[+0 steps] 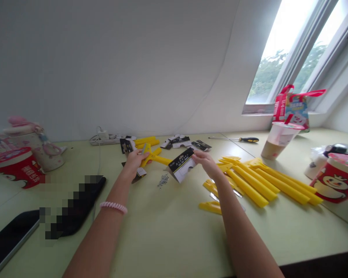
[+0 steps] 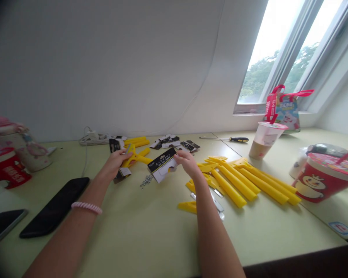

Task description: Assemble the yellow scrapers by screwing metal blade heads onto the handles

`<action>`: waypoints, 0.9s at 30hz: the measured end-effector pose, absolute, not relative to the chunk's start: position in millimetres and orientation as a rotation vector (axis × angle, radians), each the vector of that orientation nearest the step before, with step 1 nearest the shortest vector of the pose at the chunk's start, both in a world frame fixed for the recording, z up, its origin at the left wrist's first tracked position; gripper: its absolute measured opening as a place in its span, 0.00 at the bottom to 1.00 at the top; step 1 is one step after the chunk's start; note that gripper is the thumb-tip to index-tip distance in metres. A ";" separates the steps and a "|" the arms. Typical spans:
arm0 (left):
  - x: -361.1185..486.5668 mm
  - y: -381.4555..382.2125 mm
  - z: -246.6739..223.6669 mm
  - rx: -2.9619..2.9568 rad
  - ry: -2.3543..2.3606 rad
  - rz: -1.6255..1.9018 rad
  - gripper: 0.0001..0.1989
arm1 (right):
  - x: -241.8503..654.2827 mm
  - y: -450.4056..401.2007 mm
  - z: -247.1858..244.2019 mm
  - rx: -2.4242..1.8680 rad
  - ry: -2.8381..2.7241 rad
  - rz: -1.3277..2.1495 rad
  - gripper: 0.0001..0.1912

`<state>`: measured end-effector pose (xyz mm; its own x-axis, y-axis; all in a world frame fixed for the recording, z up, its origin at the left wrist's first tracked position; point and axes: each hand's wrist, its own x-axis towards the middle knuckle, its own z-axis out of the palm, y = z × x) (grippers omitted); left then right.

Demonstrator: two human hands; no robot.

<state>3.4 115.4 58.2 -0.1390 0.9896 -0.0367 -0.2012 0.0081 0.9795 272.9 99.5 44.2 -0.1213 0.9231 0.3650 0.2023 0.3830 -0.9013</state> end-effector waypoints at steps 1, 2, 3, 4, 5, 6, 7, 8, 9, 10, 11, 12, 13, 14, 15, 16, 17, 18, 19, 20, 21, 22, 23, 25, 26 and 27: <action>0.2 115.7 58.0 0.948 1.182 1.436 0.08 | 275.2 99.6 44.5 -1.036 -1.556 0.868 0.12; -3.4 115.9 58.4 0.919 1.185 1.483 0.07 | 277.7 100.0 44.3 -1.035 -1.523 0.869 0.12; -7.0 116.0 59.1 0.893 1.182 1.517 0.07 | 279.9 100.6 43.8 -1.036 -1.500 0.866 0.12; -10.1 115.8 59.8 0.872 1.177 1.539 0.07 | 281.5 101.4 43.0 -1.045 -1.493 0.858 0.11; -12.5 115.4 60.3 0.852 1.173 1.546 0.07 | 282.3 102.3 42.0 -1.059 -1.495 0.847 0.11; -14.0 114.9 60.6 0.839 1.168 1.541 0.07 | 282.4 103.1 41.0 -1.076 -1.500 0.841 0.10; -14.7 114.4 60.5 0.829 1.164 1.529 0.07 | 281.9 103.7 40.1 -1.090 -1.507 0.845 0.10; -14.8 113.9 60.1 0.824 1.161 1.511 0.06 | 281.0 103.9 39.6 -1.094 -1.507 0.859 0.11; -14.5 113.5 59.5 0.824 1.161 1.492 0.05 | 279.9 103.7 39.4 -1.081 -1.502 0.881 0.11; -13.9 113.3 58.7 0.832 1.164 1.476 0.04 | 278.8 103.1 39.5 -1.055 -1.496 0.908 0.12; -13.3 113.1 57.9 0.846 1.169 1.469 0.04 | 277.8 102.3 40.0 -1.021 -1.491 0.937 0.13; -12.7 113.0 57.2 0.866 1.171 1.462 0.04 | 276.8 101.3 40.7 -0.986 -1.490 0.955 0.13; -12.1 112.8 56.7 0.888 1.167 1.449 0.05 | 276.0 100.3 41.6 -0.956 -1.495 0.958 0.14; -11.1 112.4 56.5 0.913 1.153 1.426 0.06 | 275.1 99.3 42.4 -0.938 -1.506 0.950 0.14; -9.7 111.6 56.6 0.939 1.133 1.394 0.07 | 274.1 98.4 43.3 -0.932 -1.519 0.939 0.15; -7.7 110.4 57.0 0.964 1.112 1.355 0.08 | 273.0 97.6 44.3 -0.936 -1.530 0.929 0.15; -5.1 108.8 57.8 0.984 1.093 1.316 0.09 | 272.0 96.6 45.4 -0.945 -1.539 0.923 0.15; -1.8 107.0 59.0 1.001 1.081 1.287 0.09 | 271.1 95.4 46.7 -0.960 -1.548 0.928 0.16; 1.8 104.9 60.3 1.010 1.076 1.279 0.09 | 270.4 93.9 48.3 -0.980 -1.558 0.942 0.16; 5.4 102.9 61.9 1.004 1.075 1.277 0.09 | 270.1 92.1 50.3 -1.003 -1.569 0.960 0.15; 8.7 101.1 63.4 0.999 1.076 1.268 0.08 | 270.3 90.0 52.6 -1.026 -1.581 0.980 0.15; 11.3 99.6 64.7 0.999 1.077 1.258 0.07 | 270.9 87.8 55.1 -1.044 -1.590 1.000 0.15; 13.1 98.6 65.8 0.996 1.076 1.253 0.07 | 271.8 85.6 57.6 -1.049 -1.597 1.021 0.15; 14.1 98.1 66.3 0.982 1.083 1.267 0.06 | 273.4 82.3 61.7 -1.024 -1.616 1.054 0.15; 13.6 98.5 65.7 0.968 1.093 1.280 0.05 | 273.8 81.4 63.1 -1.008 -1.636 1.058 0.15; 12.7 99.1 64.4 0.953 1.106 1.291 0.05 | 273.6 81.1 63.8 -1.002 -1.667 1.049 0.15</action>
